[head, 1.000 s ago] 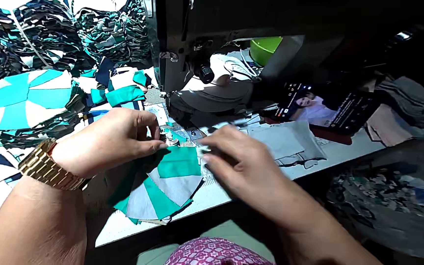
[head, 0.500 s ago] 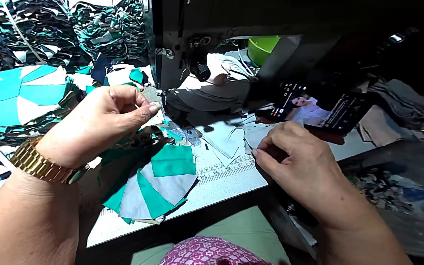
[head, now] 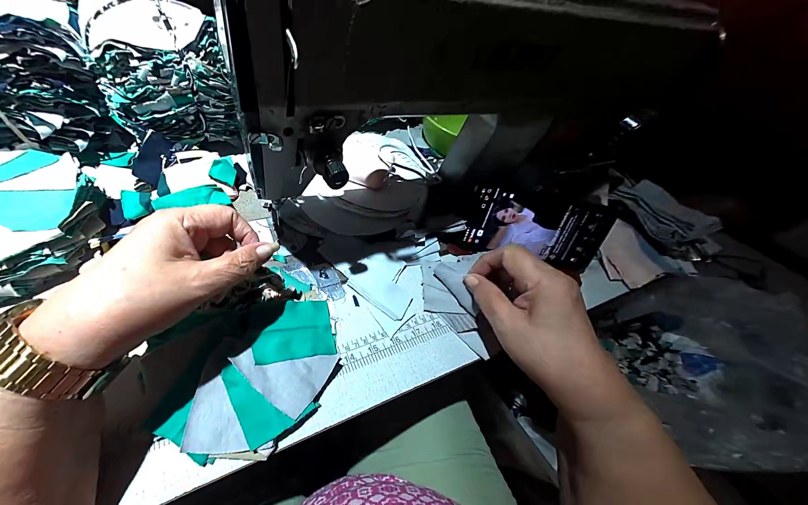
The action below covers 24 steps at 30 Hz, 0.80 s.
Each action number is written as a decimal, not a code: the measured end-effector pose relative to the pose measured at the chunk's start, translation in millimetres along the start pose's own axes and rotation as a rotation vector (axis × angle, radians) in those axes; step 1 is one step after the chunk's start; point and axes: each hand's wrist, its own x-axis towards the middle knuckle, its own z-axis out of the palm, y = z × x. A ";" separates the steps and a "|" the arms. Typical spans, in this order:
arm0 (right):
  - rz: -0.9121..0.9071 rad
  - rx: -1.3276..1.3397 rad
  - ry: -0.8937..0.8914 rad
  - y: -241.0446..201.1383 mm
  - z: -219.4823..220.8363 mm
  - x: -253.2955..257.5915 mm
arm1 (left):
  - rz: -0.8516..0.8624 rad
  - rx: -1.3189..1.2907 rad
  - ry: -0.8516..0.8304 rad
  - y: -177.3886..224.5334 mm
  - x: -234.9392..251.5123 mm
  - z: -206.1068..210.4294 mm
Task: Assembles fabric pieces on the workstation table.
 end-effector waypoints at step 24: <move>-0.511 0.442 0.072 -96.0 26.1 16.4 | 0.541 -0.125 -0.250 -22.1 10.6 16.7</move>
